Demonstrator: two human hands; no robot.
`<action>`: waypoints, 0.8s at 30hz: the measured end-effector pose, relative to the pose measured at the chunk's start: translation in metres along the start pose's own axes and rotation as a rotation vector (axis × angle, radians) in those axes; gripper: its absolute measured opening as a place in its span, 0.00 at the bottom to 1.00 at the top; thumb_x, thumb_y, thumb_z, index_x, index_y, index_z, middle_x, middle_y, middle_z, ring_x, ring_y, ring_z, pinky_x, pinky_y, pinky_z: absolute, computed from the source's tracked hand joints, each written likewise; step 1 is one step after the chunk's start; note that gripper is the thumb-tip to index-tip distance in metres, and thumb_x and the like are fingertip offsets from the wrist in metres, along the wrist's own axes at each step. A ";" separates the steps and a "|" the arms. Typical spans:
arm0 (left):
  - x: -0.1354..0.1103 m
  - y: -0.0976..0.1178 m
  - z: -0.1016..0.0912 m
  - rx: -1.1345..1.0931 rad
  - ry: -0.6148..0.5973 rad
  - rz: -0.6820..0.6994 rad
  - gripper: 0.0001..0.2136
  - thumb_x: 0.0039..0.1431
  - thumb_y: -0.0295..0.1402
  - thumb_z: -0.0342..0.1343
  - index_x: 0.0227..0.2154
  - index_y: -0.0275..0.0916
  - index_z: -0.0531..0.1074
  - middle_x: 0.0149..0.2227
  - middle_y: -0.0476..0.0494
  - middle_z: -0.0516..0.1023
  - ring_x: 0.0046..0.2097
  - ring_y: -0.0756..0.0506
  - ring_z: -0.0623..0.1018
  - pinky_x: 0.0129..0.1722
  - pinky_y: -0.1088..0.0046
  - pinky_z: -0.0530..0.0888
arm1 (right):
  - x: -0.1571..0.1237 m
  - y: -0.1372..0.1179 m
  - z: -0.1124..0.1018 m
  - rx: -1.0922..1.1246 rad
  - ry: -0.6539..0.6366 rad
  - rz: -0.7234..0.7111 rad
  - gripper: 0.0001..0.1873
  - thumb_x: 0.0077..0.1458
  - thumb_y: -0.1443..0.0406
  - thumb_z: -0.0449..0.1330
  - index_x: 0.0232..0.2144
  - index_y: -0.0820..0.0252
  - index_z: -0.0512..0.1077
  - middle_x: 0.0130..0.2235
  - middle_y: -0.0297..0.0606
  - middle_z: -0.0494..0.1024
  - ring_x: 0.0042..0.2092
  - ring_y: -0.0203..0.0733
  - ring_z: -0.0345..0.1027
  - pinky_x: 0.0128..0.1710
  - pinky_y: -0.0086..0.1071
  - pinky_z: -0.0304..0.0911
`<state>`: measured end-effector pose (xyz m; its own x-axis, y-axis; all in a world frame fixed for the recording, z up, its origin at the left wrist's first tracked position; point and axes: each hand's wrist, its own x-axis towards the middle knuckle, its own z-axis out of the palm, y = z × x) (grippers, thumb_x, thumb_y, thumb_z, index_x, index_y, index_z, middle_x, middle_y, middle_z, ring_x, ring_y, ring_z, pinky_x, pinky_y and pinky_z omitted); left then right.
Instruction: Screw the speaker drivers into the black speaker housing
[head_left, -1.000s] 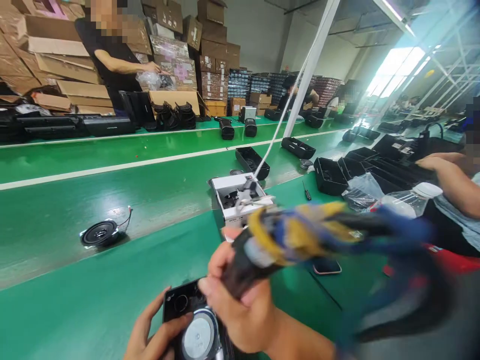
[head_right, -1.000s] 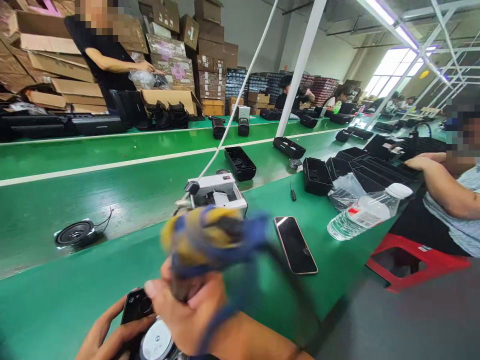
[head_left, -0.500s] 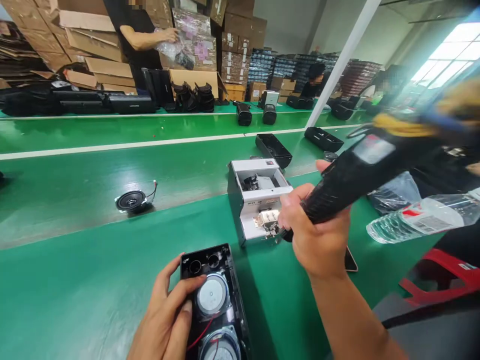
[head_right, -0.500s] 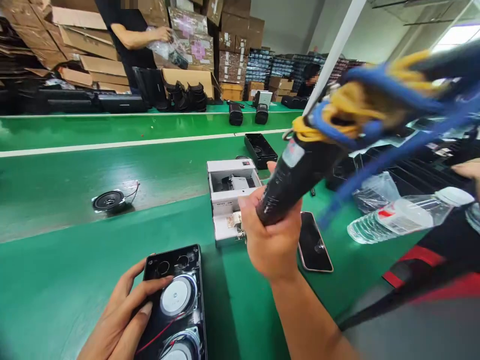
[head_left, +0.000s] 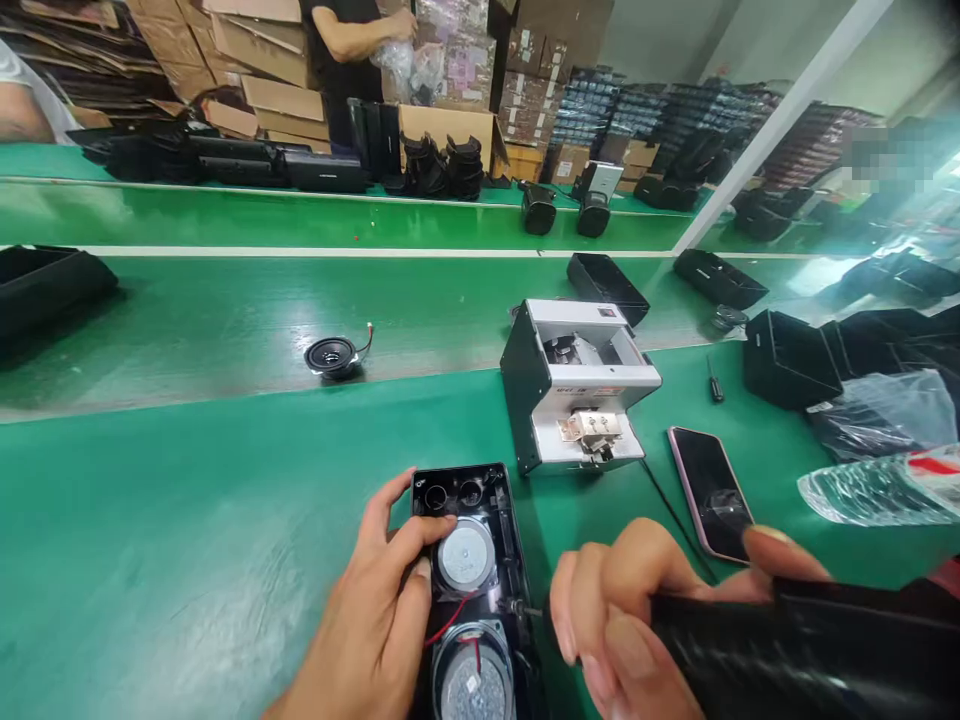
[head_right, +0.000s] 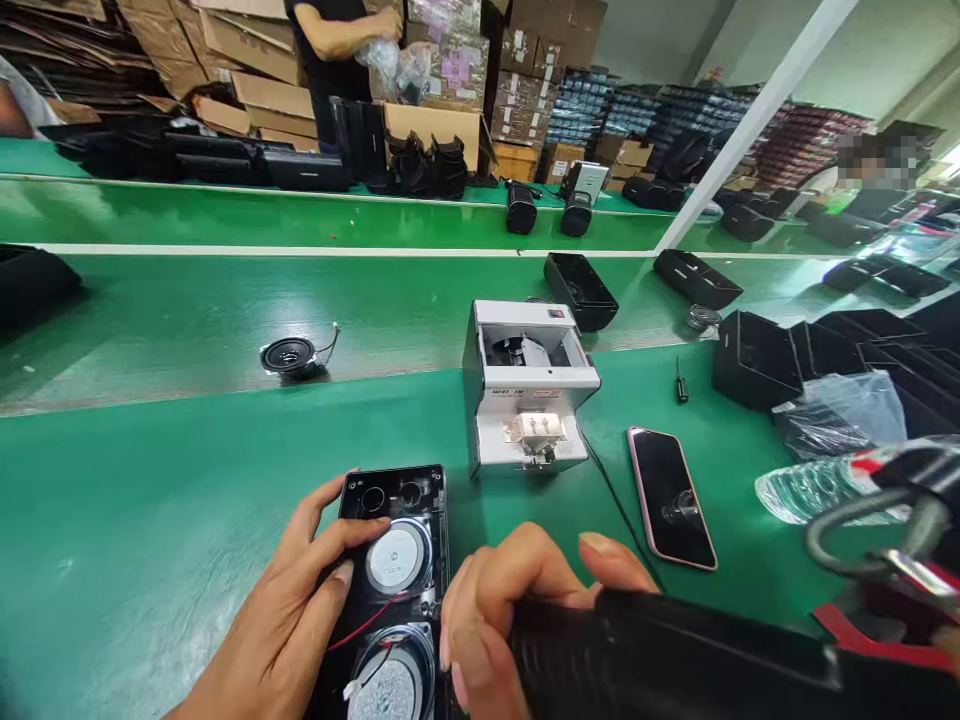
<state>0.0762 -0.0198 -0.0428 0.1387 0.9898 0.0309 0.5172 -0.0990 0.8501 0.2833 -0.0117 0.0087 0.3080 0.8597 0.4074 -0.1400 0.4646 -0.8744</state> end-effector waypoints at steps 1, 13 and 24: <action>0.000 0.000 0.000 -0.003 0.000 0.001 0.23 0.84 0.40 0.36 0.56 0.52 0.80 0.79 0.42 0.58 0.79 0.31 0.66 0.69 0.36 0.77 | -0.007 0.001 0.001 0.016 -0.004 -0.001 0.33 0.60 0.61 0.78 0.61 0.40 0.68 0.32 0.24 0.69 0.26 0.38 0.68 0.25 0.35 0.70; 0.001 -0.017 -0.004 0.061 -0.049 0.102 0.19 0.81 0.34 0.43 0.61 0.57 0.76 0.79 0.45 0.58 0.79 0.32 0.66 0.63 0.46 0.84 | -0.037 0.014 0.005 0.087 -0.026 -0.093 0.34 0.73 0.72 0.63 0.69 0.34 0.58 0.33 0.24 0.69 0.26 0.35 0.64 0.26 0.33 0.64; 0.000 -0.011 -0.001 0.064 -0.044 0.105 0.19 0.82 0.35 0.40 0.60 0.55 0.76 0.80 0.44 0.56 0.76 0.34 0.71 0.61 0.48 0.85 | -0.031 0.024 0.008 0.048 -0.099 -0.158 0.28 0.73 0.72 0.61 0.65 0.38 0.61 0.33 0.24 0.68 0.27 0.36 0.65 0.25 0.33 0.65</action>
<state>0.0695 -0.0183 -0.0518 0.2313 0.9684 0.0931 0.5508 -0.2093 0.8080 0.2627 -0.0257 -0.0230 0.2364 0.7907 0.5648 -0.1423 0.6031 -0.7848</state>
